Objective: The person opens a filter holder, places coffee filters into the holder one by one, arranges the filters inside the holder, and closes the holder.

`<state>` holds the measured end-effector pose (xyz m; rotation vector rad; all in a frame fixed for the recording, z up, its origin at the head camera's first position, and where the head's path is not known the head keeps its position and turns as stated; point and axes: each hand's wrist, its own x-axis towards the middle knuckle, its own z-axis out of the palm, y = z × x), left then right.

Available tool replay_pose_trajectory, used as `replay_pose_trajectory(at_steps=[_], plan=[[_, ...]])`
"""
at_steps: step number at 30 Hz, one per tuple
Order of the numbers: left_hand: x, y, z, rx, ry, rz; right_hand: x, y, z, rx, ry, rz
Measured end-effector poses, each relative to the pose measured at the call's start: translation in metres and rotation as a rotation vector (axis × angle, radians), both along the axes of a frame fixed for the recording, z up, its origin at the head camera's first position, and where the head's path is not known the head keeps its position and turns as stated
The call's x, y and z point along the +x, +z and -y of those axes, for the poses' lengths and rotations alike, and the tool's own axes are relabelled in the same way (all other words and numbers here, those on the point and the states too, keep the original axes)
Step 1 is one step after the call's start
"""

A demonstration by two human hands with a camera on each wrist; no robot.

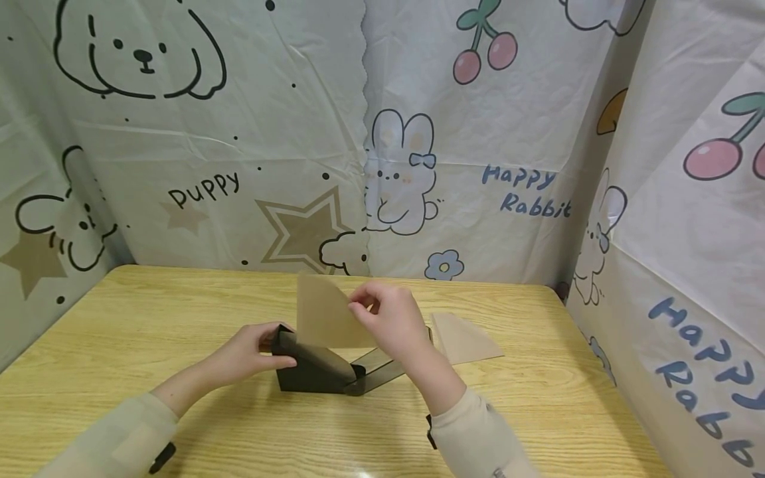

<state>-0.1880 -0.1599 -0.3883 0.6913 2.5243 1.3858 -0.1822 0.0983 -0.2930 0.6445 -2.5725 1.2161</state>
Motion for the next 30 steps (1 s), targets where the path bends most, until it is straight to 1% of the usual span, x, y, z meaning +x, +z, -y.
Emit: replay_pose_trajectory(at_steps=[4, 9, 15, 19, 26, 30], plan=[[-0.001, -0.001, 0.000, 0.000, -0.001, 0.007, 0.000, -0.007, 0.005, 0.021, -0.009, 0.014], [-0.001, -0.001, 0.000, -0.003, 0.008, 0.015, -0.001, -0.019, 0.011, 0.049, -0.014, 0.005], [-0.001, -0.001, 0.001, 0.000, 0.007, -0.006, -0.001, -0.032, 0.017, 0.081, -0.019, 0.037], [-0.002, -0.002, 0.002, 0.001, 0.007, -0.019, 0.000, -0.039, 0.020, 0.100, -0.002, 0.044], [-0.001, -0.002, 0.000, 0.007, 0.017, -0.020, 0.001, -0.048, 0.022, 0.135, 0.039, 0.060], [-0.001, -0.001, 0.001, 0.005, 0.007, -0.022, 0.002, -0.053, 0.023, 0.154, 0.051, 0.071]])
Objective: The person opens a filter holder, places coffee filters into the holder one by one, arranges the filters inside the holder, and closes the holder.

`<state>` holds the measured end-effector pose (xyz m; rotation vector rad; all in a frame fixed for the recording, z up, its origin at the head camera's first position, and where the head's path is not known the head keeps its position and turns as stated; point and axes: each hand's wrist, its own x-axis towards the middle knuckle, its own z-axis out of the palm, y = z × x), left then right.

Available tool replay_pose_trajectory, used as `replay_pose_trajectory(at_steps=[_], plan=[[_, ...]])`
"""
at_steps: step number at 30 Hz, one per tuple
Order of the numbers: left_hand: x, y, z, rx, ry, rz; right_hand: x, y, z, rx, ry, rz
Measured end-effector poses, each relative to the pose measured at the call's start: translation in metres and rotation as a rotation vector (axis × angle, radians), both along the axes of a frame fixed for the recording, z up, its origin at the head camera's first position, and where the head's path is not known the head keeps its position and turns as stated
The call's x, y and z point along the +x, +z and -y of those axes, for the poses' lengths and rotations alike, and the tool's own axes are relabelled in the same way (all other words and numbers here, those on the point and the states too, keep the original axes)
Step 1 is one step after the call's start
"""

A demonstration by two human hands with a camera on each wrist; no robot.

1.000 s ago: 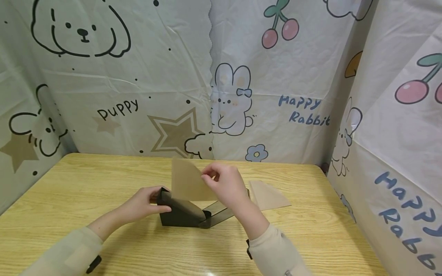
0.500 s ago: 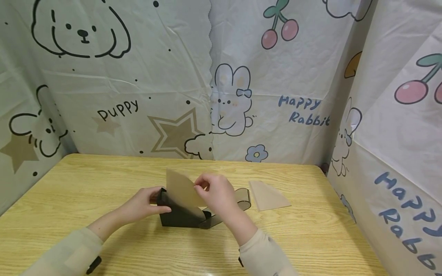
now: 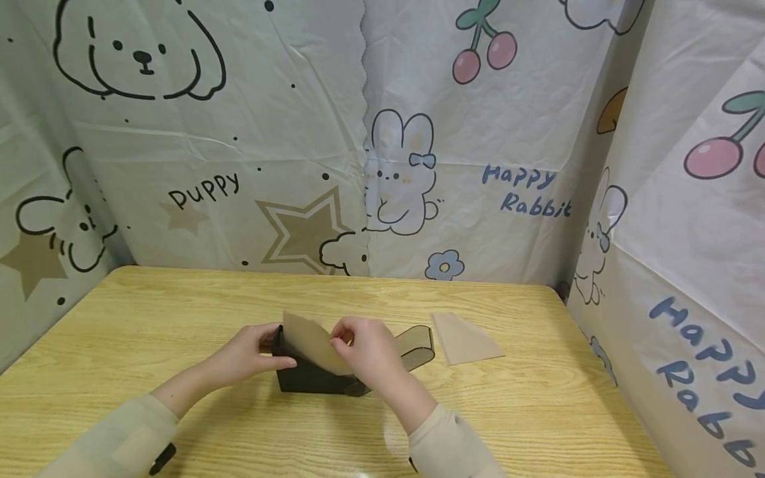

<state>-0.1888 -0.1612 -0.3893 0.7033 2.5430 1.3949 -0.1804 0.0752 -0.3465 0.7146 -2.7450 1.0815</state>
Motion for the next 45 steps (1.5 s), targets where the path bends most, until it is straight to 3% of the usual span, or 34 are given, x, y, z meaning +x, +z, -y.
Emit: replay_pose_trajectory(at_steps=[27, 31, 36, 41, 45], plan=[[0.001, 0.001, -0.002, -0.005, -0.006, 0.010, 0.000, -0.021, 0.008, 0.158, 0.007, 0.014], [0.001, 0.000, -0.002, -0.004, -0.005, 0.016, 0.003, -0.011, 0.005, 0.186, -0.029, 0.012], [0.001, 0.000, -0.001, -0.019, 0.000, 0.020, 0.005, 0.021, -0.012, 0.132, -0.135, -0.021], [0.001, 0.000, -0.001, -0.024, 0.004, 0.022, -0.005, 0.046, -0.046, 0.092, -0.252, -0.060], [0.001, 0.001, -0.001, -0.028, 0.006, 0.025, -0.015, 0.053, -0.073, 0.117, -0.333, -0.060]])
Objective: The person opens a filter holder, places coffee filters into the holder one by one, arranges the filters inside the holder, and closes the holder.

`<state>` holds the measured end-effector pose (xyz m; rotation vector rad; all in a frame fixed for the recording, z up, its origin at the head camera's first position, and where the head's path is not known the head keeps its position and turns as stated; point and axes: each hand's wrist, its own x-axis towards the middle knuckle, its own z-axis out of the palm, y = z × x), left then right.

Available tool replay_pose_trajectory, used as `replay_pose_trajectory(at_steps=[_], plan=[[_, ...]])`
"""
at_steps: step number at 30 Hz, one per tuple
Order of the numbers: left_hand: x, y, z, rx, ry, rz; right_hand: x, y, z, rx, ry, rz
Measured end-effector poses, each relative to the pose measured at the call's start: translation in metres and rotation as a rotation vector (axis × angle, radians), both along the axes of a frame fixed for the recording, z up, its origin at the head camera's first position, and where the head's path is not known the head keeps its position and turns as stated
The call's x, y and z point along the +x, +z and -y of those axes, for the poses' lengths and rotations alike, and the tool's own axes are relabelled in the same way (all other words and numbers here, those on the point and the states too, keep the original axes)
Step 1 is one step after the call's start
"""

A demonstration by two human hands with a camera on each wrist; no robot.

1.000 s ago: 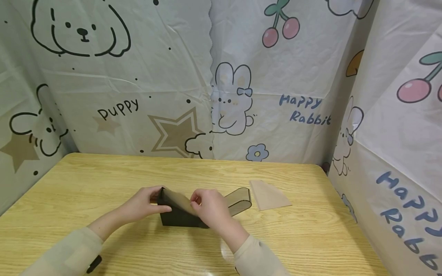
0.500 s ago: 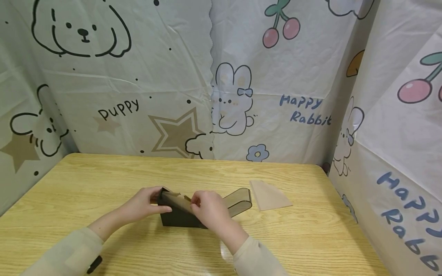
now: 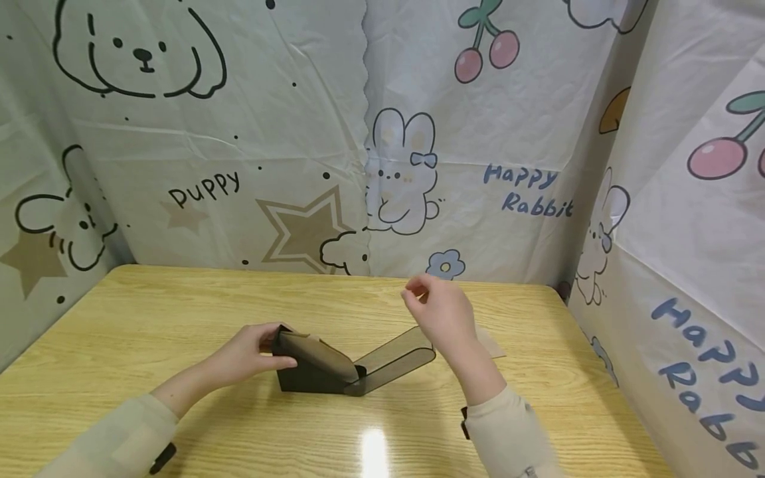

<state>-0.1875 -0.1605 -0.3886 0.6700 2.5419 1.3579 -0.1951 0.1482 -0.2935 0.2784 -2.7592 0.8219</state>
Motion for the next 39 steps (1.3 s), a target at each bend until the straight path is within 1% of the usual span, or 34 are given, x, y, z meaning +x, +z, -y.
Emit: replay_pose_trajectory(at_steps=[2, 5, 10, 12, 15, 18, 22, 26, 28, 30, 33, 39], plan=[[0.000, 0.001, 0.000, -0.002, 0.001, 0.001, -0.005, 0.000, -0.012, 0.015, -0.029, 0.016], [0.000, 0.001, 0.000, -0.008, 0.001, -0.001, -0.013, -0.005, -0.027, 0.042, -0.055, 0.032], [0.000, 0.001, 0.000, -0.010, -0.001, -0.006, -0.026, -0.020, -0.047, 0.071, -0.082, 0.056], [0.000, 0.000, 0.000, -0.007, 0.000, -0.004, -0.030, -0.027, -0.053, 0.091, -0.093, 0.085], [0.000, 0.000, 0.000, -0.004, -0.002, -0.004, -0.036, -0.038, -0.061, 0.133, -0.123, 0.166], [0.000, -0.001, 0.000, -0.002, -0.006, -0.004, -0.040, -0.052, -0.070, 0.189, -0.148, 0.277], [0.000, -0.001, 0.000, 0.004, -0.008, -0.001, -0.047, -0.075, -0.083, 0.248, -0.149, 0.403], [0.000, -0.002, 0.000, 0.006, -0.015, -0.003, -0.052, -0.100, -0.095, 0.303, -0.141, 0.480], [0.000, -0.002, 0.000, 0.007, -0.019, -0.005, -0.054, -0.108, -0.100, 0.308, -0.144, 0.503], [-0.001, -0.002, -0.001, 0.007, -0.022, -0.006, -0.054, -0.111, -0.104, 0.294, -0.150, 0.516], [-0.001, -0.002, 0.000, 0.008, -0.018, -0.008, -0.055, -0.111, -0.106, 0.276, -0.152, 0.526], [0.000, -0.002, 0.001, 0.010, -0.014, 0.002, -0.052, -0.106, -0.106, 0.333, -0.182, 0.506]])
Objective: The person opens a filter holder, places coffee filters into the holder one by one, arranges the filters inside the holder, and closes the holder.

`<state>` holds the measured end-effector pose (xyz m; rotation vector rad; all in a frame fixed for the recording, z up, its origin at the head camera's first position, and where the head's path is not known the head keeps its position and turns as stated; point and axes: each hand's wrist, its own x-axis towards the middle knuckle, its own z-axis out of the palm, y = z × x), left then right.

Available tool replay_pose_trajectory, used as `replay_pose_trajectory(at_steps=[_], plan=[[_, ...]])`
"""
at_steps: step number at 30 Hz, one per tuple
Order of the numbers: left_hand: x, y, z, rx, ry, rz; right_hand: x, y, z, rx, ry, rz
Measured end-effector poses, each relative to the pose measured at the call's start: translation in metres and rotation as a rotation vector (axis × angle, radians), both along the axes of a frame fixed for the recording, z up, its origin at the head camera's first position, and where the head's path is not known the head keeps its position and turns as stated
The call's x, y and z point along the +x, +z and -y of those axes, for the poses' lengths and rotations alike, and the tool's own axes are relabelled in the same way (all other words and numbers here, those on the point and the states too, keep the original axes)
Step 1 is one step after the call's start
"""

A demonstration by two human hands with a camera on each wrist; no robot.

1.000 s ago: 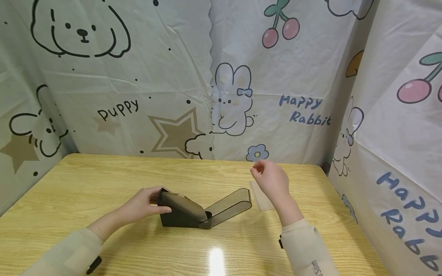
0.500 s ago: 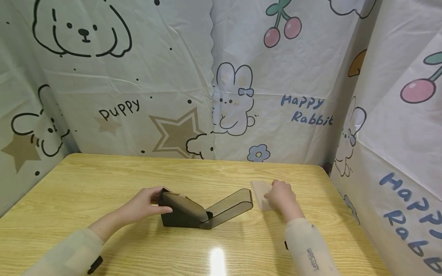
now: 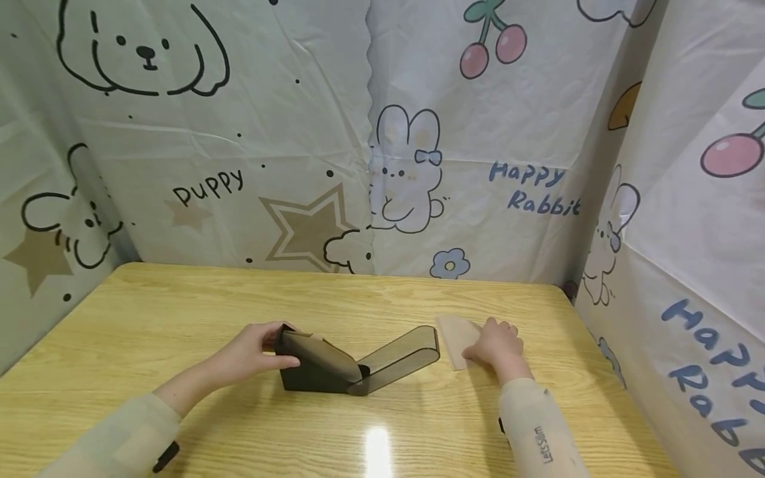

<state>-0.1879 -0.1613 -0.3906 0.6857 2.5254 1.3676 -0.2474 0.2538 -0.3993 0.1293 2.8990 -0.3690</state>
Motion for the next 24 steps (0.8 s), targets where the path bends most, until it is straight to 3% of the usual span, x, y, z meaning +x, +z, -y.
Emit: replay_pose_trajectory(at_steps=[13, 24], plan=[[0.001, 0.004, -0.002, 0.001, 0.014, 0.011, 0.000, 0.004, -0.003, -0.012, -0.106, -0.008], [0.002, 0.005, -0.001, -0.012, 0.019, -0.006, 0.011, 0.024, -0.007, -0.101, -0.095, -0.124]])
